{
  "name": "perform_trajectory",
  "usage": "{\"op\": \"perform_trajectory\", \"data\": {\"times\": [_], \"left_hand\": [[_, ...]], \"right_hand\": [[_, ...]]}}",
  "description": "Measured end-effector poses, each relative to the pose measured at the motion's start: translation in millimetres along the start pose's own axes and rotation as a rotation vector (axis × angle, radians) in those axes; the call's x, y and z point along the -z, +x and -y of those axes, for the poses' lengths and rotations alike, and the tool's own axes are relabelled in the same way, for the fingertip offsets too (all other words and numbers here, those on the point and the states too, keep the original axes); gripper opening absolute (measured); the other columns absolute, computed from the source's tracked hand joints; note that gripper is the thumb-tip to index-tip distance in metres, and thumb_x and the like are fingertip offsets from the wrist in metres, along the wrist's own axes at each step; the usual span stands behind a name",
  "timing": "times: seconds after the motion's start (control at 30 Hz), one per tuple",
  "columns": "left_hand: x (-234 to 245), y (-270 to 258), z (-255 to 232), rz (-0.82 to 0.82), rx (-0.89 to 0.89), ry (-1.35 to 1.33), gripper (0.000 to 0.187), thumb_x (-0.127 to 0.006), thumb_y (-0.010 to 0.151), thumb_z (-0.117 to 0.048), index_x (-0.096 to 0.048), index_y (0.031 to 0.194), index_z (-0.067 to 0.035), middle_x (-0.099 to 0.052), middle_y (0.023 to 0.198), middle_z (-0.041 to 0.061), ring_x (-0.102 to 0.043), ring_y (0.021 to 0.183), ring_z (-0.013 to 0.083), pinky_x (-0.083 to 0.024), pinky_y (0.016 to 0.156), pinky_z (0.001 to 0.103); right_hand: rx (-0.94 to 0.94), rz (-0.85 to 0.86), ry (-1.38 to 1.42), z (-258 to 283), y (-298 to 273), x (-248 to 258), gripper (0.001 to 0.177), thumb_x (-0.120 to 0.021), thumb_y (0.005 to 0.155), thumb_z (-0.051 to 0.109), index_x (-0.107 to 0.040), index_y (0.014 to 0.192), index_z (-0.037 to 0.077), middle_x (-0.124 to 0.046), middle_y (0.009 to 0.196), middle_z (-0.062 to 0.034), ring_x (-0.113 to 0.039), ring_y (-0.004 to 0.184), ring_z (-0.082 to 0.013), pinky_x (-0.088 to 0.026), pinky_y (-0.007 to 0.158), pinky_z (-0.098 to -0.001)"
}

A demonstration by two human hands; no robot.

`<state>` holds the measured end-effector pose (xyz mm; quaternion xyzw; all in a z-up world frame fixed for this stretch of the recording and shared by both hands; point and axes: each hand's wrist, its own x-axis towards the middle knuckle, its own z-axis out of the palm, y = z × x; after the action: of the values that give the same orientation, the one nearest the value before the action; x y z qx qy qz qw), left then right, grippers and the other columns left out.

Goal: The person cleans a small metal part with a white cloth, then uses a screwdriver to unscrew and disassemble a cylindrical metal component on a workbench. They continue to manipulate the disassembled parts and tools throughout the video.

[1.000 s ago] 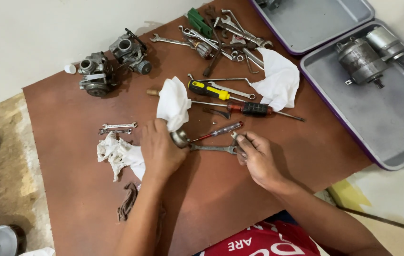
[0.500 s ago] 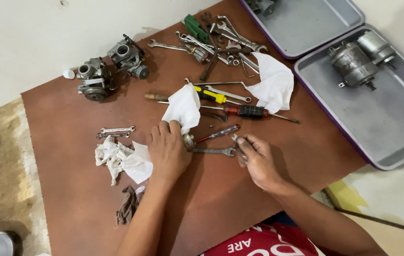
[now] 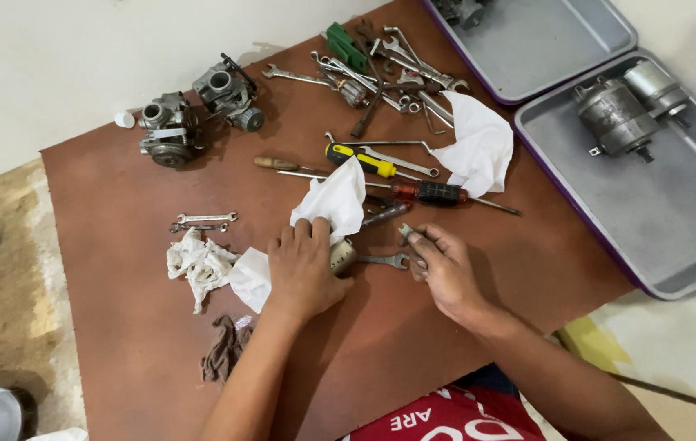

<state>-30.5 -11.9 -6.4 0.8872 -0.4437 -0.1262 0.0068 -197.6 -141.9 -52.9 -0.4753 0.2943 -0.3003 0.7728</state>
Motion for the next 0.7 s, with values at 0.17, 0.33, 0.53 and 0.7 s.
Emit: {"op": "perform_trajectory", "data": {"times": [0.17,0.33,0.53,0.7], "left_hand": [[16.9,-5.4,8.8,0.065,0.016,-0.080,0.083,-0.082,0.061,-0.068,-0.050,0.114,-0.013,-0.061,0.113,0.013,-0.060,0.115,0.0383,-0.041,0.100,0.054],[43.9,-17.2,11.6,-0.017,0.006,-0.182,0.077,-0.080,0.065,-0.062,-0.054,0.117,-0.012,-0.065,0.110,0.011,-0.062,0.114,0.0378,-0.041,0.100,0.054],[51.5,-22.9,8.1,-0.373,-0.094,-0.400,0.057,-0.084,0.064,-0.039,-0.059,0.108,-0.010,-0.061,0.094,0.010,-0.064,0.096,0.0376,-0.044,0.088,0.053],[64.8,-21.2,-14.1,-0.551,-0.209,-0.655,0.045,-0.085,0.070,-0.028,-0.061,0.103,-0.010,-0.063,0.088,0.012,-0.068,0.086,0.0362,-0.049,0.078,0.046]], "right_hand": [[0.070,0.011,-0.062,9.0,9.6,-1.7,0.014,-0.054,0.100,0.003,-0.066,0.098,-0.004,-0.037,0.059,-0.0020,-0.034,0.044,-0.0075,-0.033,0.041,-0.0229],[0.132,0.019,-0.116,10.1,17.1,0.3,0.013,-0.057,0.099,0.001,-0.069,0.104,-0.004,-0.046,0.058,-0.0072,-0.041,0.044,-0.0094,-0.038,0.041,-0.0233],[0.134,0.003,-0.137,10.3,24.3,1.0,0.017,-0.058,0.098,0.000,-0.067,0.111,-0.006,-0.058,0.058,-0.0147,-0.049,0.041,-0.0147,-0.040,0.038,-0.0254],[0.249,0.052,-0.118,44.4,29.7,-15.1,0.014,-0.061,0.098,-0.003,-0.066,0.111,-0.008,-0.061,0.061,-0.0161,-0.057,0.042,-0.0192,-0.048,0.039,-0.0296]]}}
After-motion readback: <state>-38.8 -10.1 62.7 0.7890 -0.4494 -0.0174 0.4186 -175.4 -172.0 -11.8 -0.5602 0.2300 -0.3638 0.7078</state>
